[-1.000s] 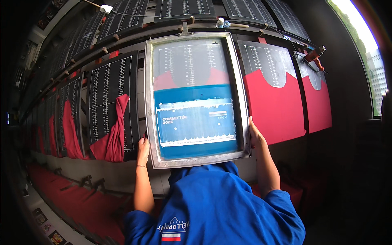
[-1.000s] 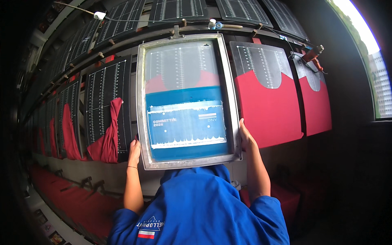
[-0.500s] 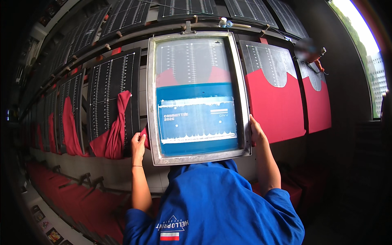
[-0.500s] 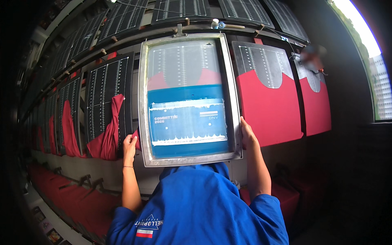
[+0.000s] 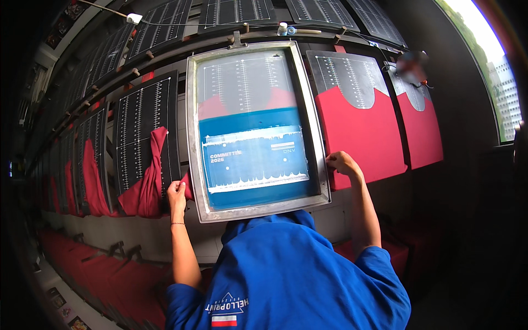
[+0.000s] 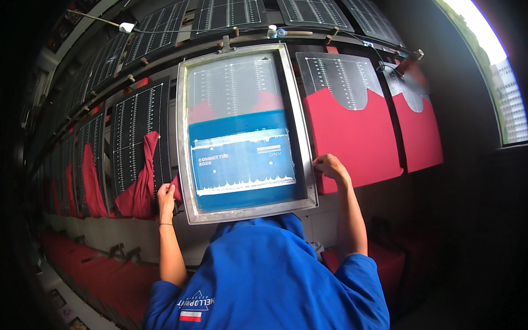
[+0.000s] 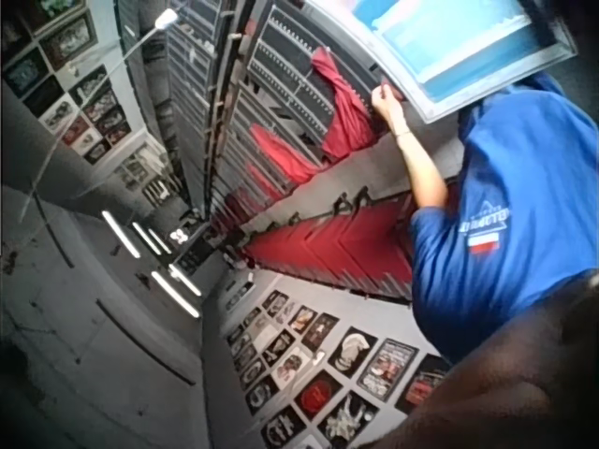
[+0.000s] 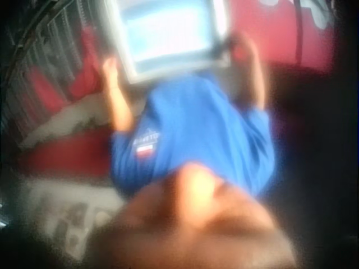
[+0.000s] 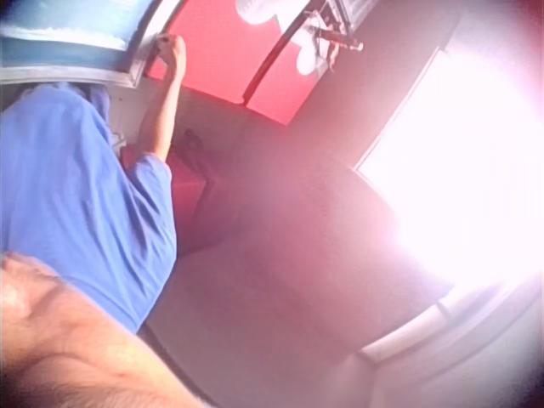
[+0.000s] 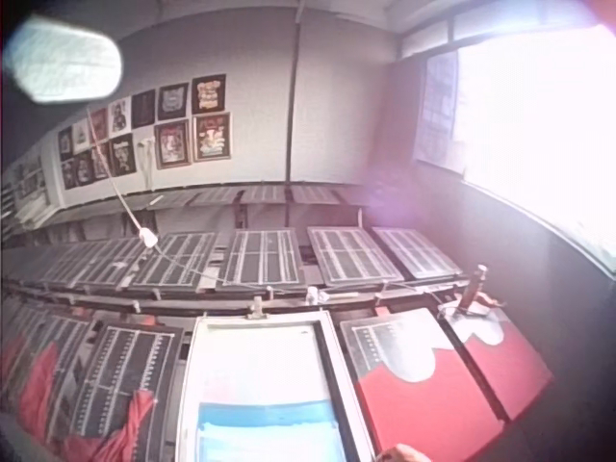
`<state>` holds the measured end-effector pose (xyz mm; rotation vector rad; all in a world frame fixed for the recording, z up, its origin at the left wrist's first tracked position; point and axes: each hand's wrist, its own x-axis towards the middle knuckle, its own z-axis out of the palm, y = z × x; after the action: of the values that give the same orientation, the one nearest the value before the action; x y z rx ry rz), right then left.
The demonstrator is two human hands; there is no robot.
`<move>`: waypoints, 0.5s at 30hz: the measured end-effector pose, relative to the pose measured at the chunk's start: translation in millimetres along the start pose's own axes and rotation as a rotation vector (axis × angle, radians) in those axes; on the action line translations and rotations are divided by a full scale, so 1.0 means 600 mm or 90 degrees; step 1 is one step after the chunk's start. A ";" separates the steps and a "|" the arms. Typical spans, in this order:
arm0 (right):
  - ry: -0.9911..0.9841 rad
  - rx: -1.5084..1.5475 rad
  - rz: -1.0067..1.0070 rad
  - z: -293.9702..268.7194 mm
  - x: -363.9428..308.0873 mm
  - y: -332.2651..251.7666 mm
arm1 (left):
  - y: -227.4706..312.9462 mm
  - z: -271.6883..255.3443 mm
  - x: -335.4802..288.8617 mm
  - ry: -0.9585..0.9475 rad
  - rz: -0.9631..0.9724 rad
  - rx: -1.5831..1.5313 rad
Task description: The person places and aligns fabric panels onto individual boards of a screen printing machine, smoothing each panel by hand. The person also retrieves a screen printing frame and holds it over one of the panels.
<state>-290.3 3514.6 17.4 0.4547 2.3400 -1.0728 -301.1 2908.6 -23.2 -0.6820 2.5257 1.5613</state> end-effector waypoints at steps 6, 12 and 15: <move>0.146 -0.037 -0.039 0.010 -0.018 0.011 | -0.017 0.003 0.004 0.133 0.100 0.077; 0.281 0.131 -0.069 0.056 -0.041 0.022 | 0.008 -0.001 -0.090 0.230 0.129 0.134; 0.285 0.239 -0.107 0.097 -0.058 0.020 | -0.019 -0.038 -0.131 0.246 0.095 0.139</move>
<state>-238.0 3474.1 -1.5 0.7070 2.5935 -1.6460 -222.6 2909.9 2.1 -0.8533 3.0334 1.2613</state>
